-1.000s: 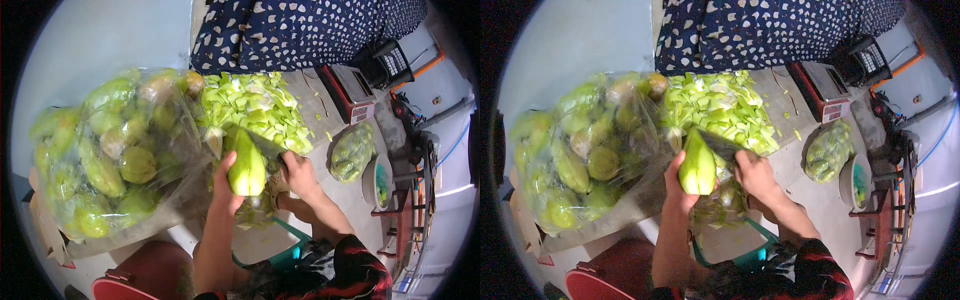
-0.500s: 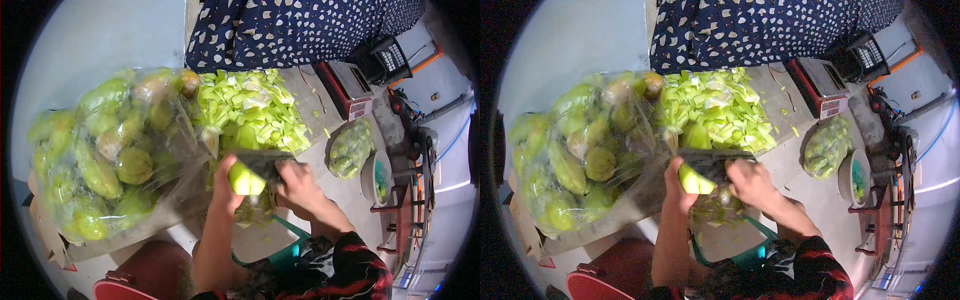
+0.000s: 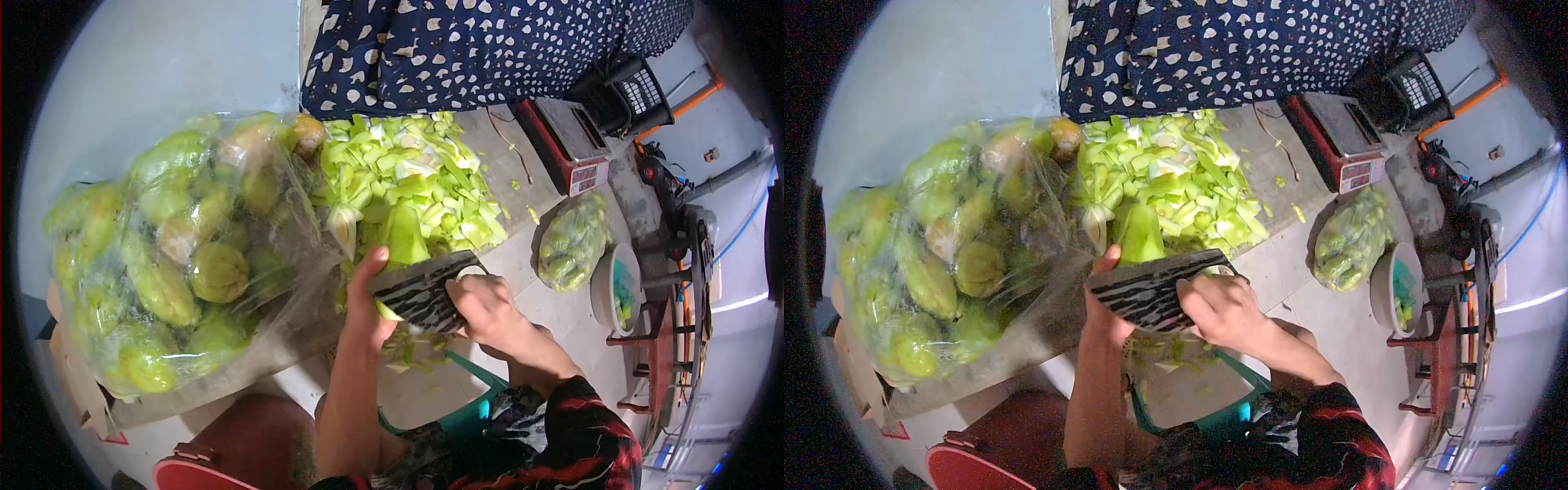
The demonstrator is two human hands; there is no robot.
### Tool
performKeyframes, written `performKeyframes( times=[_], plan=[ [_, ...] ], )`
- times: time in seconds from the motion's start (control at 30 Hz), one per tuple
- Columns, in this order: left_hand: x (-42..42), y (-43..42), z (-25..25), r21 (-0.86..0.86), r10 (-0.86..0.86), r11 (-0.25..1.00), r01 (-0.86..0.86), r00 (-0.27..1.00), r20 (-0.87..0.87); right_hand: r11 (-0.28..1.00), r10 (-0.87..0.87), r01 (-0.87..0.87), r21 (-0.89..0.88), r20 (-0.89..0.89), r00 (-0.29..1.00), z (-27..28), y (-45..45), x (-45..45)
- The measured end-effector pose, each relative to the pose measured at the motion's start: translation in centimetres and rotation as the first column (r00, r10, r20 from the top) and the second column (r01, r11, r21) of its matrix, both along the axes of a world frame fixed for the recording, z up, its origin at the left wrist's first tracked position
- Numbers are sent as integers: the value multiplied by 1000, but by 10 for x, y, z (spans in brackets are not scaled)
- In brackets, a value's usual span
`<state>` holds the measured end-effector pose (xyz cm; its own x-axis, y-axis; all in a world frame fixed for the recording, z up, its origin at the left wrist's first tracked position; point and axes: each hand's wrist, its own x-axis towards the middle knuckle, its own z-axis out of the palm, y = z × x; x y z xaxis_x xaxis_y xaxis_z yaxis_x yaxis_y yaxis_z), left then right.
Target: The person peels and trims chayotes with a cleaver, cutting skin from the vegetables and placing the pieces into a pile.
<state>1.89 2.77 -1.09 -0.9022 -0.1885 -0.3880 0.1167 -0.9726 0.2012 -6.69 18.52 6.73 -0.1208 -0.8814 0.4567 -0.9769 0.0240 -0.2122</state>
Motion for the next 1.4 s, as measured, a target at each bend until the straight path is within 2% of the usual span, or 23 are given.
performKeyframes(
  times=[0.13,0.23,0.27,0.33,0.4,0.43,0.47,0.53,0.6,0.63,0.7,0.73,0.8,0.87,0.93,1.0,1.03,1.07,1.1,1.13,1.2,1.3,1.4],
  plan=[
    [-1,2,1,22,-8,1000,9,998,-62,999,34,-34,-25,-24,999,-8,0,-6],
    [3,-2,5,-34,-37,999,35,999,-30,973,-219,225,55,-96,971,-40,-3,-29],
    [3,-6,4,-41,-32,999,30,999,-38,974,-215,220,47,-102,971,-44,-1,-32],
    [7,-10,4,-51,-139,990,132,976,-166,970,-238,242,28,-111,965,-41,0,-28],
    [8,-6,3,-31,-149,989,146,977,-152,967,-248,253,27,-119,961,-36,2,-20],
    [2,3,-3,-19,-31,999,29,995,-94,979,-199,203,18,-124,972,-32,2,-17],
    [2,5,-9,-76,-50,996,47,998,-33,989,-148,151,11,-128,981,-31,2,-15],
    [1,7,-16,-181,-86,978,101,992,93,964,-250,262,50,-167,954,-43,-1,-30],
    [4,-1,-3,-152,-113,983,104,992,-49,859,-479,479,182,-48,877,-63,2,-59],
    [2,-4,0,-158,-102,983,91,993,-62,865,-469,471,172,-57,881,-60,4,-65],
    [3,-2,0,-56,45,997,-51,994,-98,848,-529,525,72,92,843,-55,10,-67],
    [2,-2,0,-50,48,997,-53,994,-97,849,-528,523,78,89,844,-54,10,-65],
    [0,-5,2,72,160,985,-154,982,-99,883,-470,470,18,82,879,-52,7,-58],
    [1,-6,6,76,169,984,-159,975,-143,889,-458,457,34,38,888,-55,11,-46],
    [1,-8,6,78,219,973,-216,975,-41,971,-239,238,-20,-92,967,-37,8,-27],
    [5,-12,-1,135,202,973,-189,976,-84,972,-9,-32,-231,-175,984,-22,-5,-13],
    [5,-10,9,15,188,982,-190,979,83,965,44,-99,-244,-222,974,-21,-7,-7],
    [4,-10,7,14,189,982,-191,978,83,952,96,-167,-254,-271,958,-21,-9,-4],
    [3,-10,3,-11,169,986,-169,986,3,926,175,-246,-285,-252,952,-25,-12,-4],
    [3,-9,0,-36,147,988,-150,986,-78,926,176,-245,-286,-248,953,-26,-13,-2],
    [0,-4,-1,-29,172,985,-172,985,9,919,192,-269,-287,-272,943,-24,-13,4],
    [-6,4,3,19,191,982,-190,979,-78,921,171,-255,-296,-280,944,-28,-14,6],
    [-10,10,14,-57,293,955,-291,955,34,922,168,-249,-297,-273,947,-30,-13,5]
  ],
)
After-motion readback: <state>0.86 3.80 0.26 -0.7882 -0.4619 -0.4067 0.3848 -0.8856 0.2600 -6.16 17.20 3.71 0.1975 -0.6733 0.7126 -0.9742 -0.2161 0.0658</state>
